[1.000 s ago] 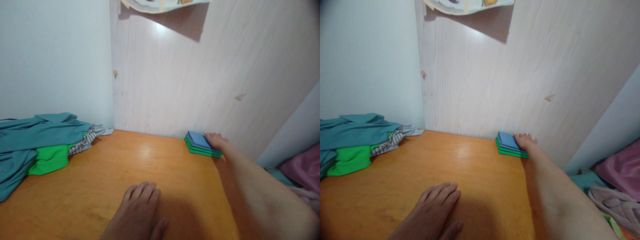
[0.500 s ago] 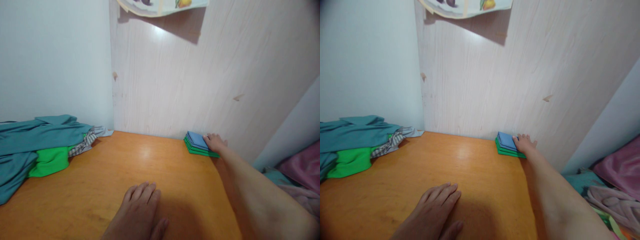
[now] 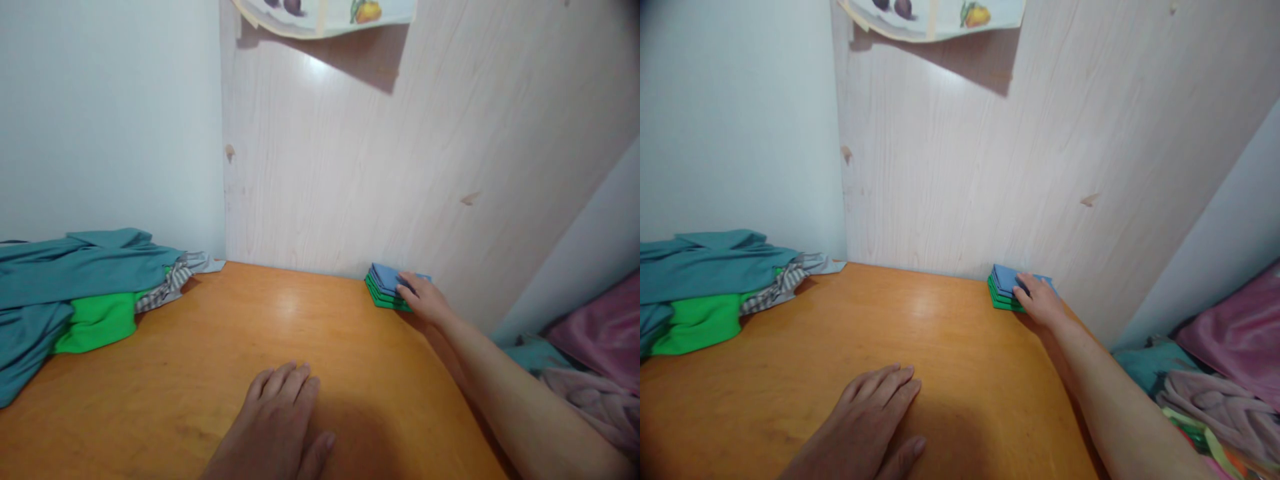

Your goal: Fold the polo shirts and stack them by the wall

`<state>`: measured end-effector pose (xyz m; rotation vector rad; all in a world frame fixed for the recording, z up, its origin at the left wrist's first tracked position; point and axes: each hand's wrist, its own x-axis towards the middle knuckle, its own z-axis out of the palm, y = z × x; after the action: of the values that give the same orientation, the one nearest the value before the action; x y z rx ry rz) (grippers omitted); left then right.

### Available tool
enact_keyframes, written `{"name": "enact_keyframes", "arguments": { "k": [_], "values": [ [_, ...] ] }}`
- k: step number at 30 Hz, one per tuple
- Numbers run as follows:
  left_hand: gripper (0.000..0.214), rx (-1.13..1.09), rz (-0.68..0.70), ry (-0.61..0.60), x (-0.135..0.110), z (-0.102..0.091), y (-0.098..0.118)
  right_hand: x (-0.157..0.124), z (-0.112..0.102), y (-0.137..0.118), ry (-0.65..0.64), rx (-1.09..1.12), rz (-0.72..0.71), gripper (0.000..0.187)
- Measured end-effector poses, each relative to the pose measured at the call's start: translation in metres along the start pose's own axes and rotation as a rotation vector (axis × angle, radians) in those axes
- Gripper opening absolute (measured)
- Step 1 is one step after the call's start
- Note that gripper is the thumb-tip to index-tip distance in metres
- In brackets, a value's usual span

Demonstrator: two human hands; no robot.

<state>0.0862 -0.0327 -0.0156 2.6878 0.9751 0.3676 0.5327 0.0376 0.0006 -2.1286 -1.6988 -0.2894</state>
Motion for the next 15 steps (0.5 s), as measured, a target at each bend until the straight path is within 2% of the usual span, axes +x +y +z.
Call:
{"name": "enact_keyframes", "arguments": {
  "k": [5,9,15],
  "values": [
    [0.053,0.012,0.003,-0.001,0.0,0.001,-0.001,-0.016,0.01,0.009,0.031,-0.109,-0.083,0.059],
    [0.053,0.02,0.009,0.001,0.001,0.002,-0.002,-0.02,0.015,0.011,0.069,-0.211,-0.134,0.057],
    [0.053,0.015,0.016,0.009,0.002,0.001,-0.001,-0.013,0.009,0.011,0.113,-0.302,-0.191,0.052]
  ]
}}
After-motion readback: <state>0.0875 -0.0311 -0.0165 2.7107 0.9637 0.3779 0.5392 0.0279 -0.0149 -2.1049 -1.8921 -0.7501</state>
